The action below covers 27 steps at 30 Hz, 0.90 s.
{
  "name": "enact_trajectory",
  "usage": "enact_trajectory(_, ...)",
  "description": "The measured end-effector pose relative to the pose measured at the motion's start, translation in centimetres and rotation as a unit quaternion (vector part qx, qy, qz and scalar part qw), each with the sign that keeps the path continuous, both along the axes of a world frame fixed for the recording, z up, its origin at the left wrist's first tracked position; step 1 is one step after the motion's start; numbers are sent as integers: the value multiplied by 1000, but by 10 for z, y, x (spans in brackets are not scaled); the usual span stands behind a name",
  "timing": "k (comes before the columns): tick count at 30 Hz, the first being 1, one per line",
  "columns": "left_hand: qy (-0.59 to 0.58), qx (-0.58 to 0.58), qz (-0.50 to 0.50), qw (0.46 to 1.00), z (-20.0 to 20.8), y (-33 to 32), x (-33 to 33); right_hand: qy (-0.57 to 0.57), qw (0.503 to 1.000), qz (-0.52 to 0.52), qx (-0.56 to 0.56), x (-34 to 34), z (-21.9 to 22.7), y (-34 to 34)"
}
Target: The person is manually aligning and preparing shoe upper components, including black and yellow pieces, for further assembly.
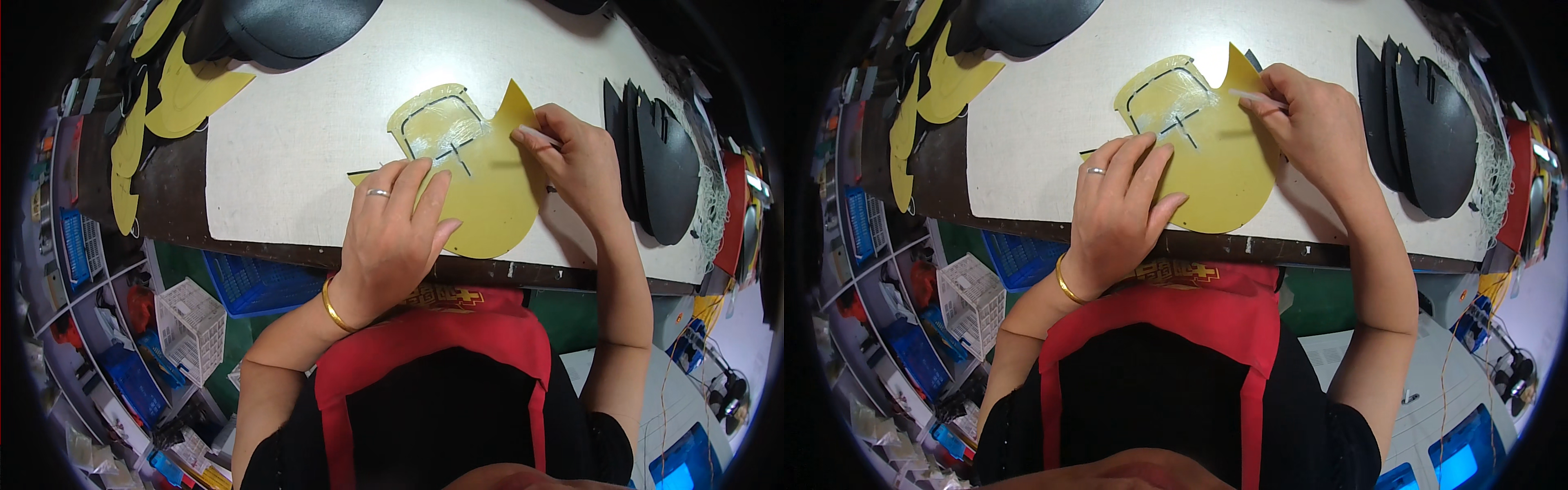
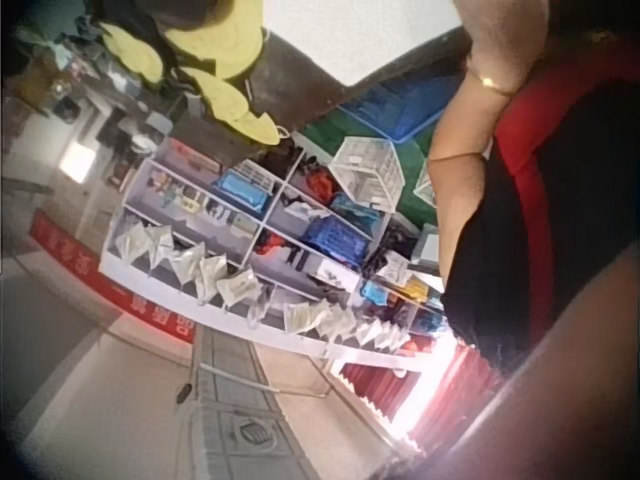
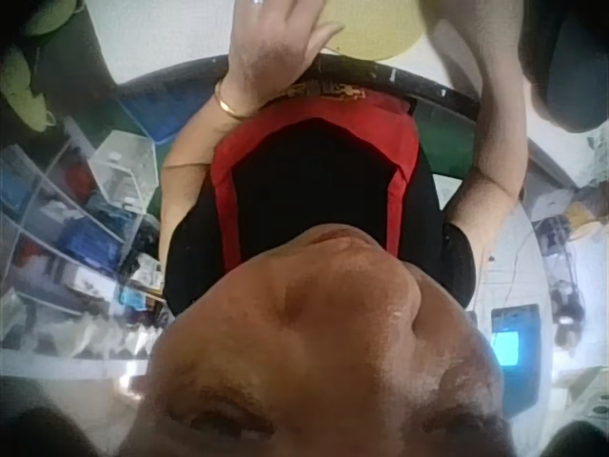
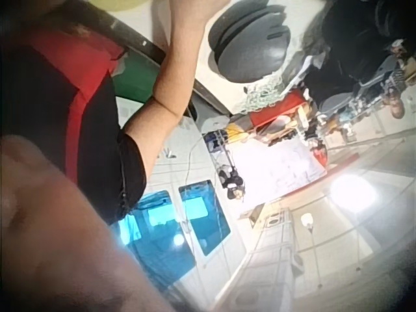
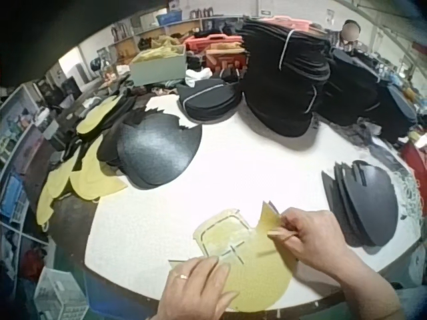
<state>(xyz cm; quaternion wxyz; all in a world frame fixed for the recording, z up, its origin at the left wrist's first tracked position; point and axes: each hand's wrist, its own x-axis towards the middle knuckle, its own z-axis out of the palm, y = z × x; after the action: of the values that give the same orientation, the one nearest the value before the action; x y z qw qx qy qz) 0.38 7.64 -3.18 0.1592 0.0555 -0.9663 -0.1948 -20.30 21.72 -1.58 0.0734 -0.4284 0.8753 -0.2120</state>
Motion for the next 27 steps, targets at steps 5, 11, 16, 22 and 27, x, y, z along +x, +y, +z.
enact_trajectory(5,-13,-7,7,1000,1,3,-2,-7,1000,-13,11,1,2,4)
enact_trajectory(11,-16,-2,14,1000,1,4,-1,5,1000,-9,15,4,1,4)
enact_trajectory(16,-27,-19,2,999,2,6,-3,131,991,-25,-9,-4,14,3)
enact_trajectory(22,-11,-54,0,998,3,6,-1,-37,979,121,-158,12,28,-32)
enact_trajectory(27,-16,-65,1,998,2,8,-4,-156,958,208,-116,15,1,-62)
